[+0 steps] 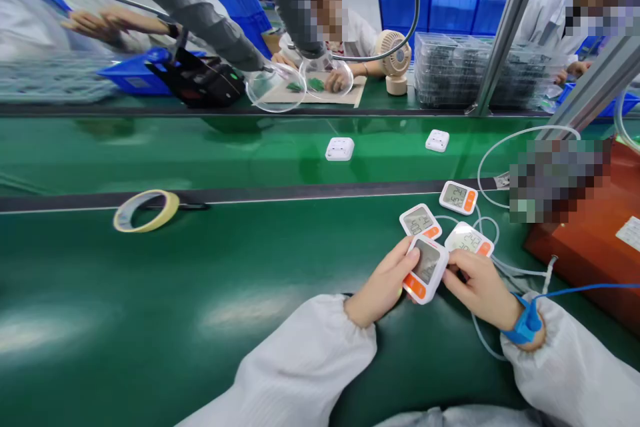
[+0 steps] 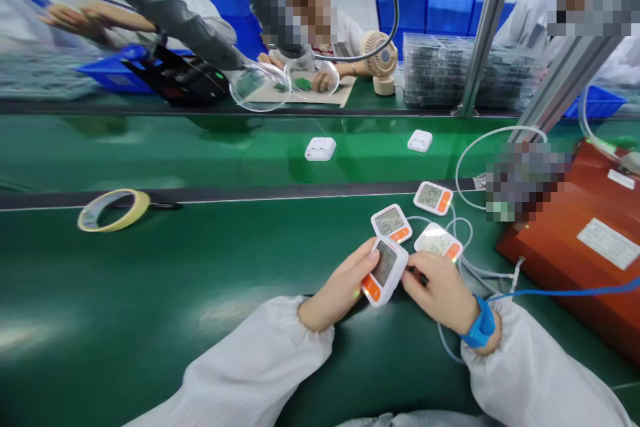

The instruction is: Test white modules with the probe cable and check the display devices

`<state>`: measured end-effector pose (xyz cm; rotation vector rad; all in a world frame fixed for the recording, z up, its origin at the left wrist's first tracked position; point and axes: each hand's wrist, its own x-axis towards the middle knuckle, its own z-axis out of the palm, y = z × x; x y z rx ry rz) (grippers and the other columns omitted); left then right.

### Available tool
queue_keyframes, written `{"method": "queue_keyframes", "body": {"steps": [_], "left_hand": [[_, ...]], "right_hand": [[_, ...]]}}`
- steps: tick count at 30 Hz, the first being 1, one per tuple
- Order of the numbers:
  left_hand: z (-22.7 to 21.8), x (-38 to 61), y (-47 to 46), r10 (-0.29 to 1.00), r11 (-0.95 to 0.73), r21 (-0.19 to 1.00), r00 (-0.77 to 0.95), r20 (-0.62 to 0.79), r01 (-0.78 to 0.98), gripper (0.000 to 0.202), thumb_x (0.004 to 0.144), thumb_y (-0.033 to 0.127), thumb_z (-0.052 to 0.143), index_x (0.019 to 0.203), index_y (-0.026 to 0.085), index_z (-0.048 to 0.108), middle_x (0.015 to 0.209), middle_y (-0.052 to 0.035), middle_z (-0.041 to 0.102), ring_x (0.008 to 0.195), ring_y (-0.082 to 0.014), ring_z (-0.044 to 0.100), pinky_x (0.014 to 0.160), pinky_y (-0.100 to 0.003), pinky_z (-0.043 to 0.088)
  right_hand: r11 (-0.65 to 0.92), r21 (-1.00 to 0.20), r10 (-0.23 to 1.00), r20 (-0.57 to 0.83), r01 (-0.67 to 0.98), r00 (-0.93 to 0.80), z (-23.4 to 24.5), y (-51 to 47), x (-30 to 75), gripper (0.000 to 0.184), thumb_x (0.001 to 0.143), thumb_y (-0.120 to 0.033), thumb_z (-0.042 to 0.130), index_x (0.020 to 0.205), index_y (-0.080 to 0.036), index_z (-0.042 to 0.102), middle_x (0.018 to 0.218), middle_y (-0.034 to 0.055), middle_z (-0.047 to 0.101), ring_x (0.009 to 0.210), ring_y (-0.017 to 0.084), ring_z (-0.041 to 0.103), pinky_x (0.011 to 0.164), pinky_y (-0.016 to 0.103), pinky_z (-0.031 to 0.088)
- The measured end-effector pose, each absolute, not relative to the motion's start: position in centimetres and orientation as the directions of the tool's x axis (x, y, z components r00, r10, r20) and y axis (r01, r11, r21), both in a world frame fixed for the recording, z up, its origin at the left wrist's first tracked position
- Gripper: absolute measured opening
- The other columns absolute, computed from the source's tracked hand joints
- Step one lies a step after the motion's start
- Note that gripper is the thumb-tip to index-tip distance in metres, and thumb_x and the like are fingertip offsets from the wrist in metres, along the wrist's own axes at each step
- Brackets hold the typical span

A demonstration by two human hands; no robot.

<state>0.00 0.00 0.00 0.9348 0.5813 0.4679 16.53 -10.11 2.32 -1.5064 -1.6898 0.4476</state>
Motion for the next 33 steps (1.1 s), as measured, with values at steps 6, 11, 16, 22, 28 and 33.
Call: {"method": "queue_keyframes", "body": {"steps": [6,11,16,22,28,33], "left_hand": [[0.3,-0.3,-0.1,0.561,0.426,0.899,0.81,-0.17,-0.106,0.053,0.086,0.051,0.065,0.13,0.022,0.06,0.109,-0.0067,0.067,0.095,-0.0211,0.061,0.081,-0.029,0.047],[1.1,-0.5,0.5,0.454,0.458,0.88,0.884,-0.111,-0.125,0.059,0.079,0.038,0.075,0.133,0.022,0.057,0.111,-0.0074,0.066,0.095,-0.0211,0.061,0.084,-0.03,0.046],[1.2,-0.1,0.5,0.488,0.484,0.867,0.859,-0.156,-0.117,0.06,0.075,0.029,0.079,0.13,0.02,0.057,0.111,-0.0089,0.067,0.092,-0.0199,0.062,0.079,-0.027,0.047],[0.9,-0.5,2.6,0.68,0.458,0.871,0.701,-0.213,-0.179,0.056,0.071,0.028,0.08,0.121,0.02,0.058,0.095,-0.0041,0.068,0.071,-0.014,0.061,0.061,-0.023,0.046],[0.5,-1.5,6.0,0.889,0.296,0.939,0.409,-0.205,-0.174,0.059,0.071,0.029,0.078,0.122,0.018,0.051,0.099,-0.0046,0.069,0.079,-0.0153,0.067,0.074,-0.028,0.055],[-0.4,-1.7,6.5,0.939,0.096,0.995,0.33,-0.093,0.007,0.069,0.079,0.036,0.069,0.139,0.021,0.039,0.119,-0.0095,0.066,0.093,-0.0195,0.069,0.08,-0.033,0.057]], "right_hand": [[0.194,-0.693,0.946,0.32,0.695,0.055,2.7,-10.5,16.3,0.019,0.096,-0.019,0.047,0.082,-0.02,0.06,0.065,-0.0015,0.059,0.056,0.012,0.054,0.058,0.024,0.041],[0.151,-0.689,0.95,0.3,0.709,0.09,2.7,-10.6,16.2,0.02,0.09,-0.017,0.049,0.071,-0.02,0.052,0.06,-0.0034,0.054,0.052,0.011,0.05,0.053,0.023,0.036],[0.091,-0.665,0.963,0.248,0.741,0.105,2.1,-10.5,16.3,0.022,0.083,-0.014,0.052,0.064,-0.02,0.046,0.057,-0.0037,0.054,0.05,0.01,0.05,0.052,0.023,0.034],[0.256,-0.623,0.966,0.197,0.739,-0.168,1.8,-10.6,16.1,0.01,0.092,-0.022,0.057,0.087,-0.02,0.064,0.07,-0.0017,0.063,0.062,0.013,0.059,0.061,0.024,0.042],[0.175,-0.462,0.905,0.423,0.87,0.043,1.9,-10.3,17.7,0.015,0.096,-0.024,0.052,0.102,-0.019,0.065,0.097,0.0076,0.068,0.09,0.022,0.063,0.082,0.036,0.049],[-0.164,-0.235,0.895,0.373,0.958,0.245,1.5,-9.9,19.7,0.05,0.09,-0.038,0.063,0.133,-0.013,0.053,0.122,0.0173,0.061,0.107,0.035,0.058,0.086,0.047,0.05]]}}
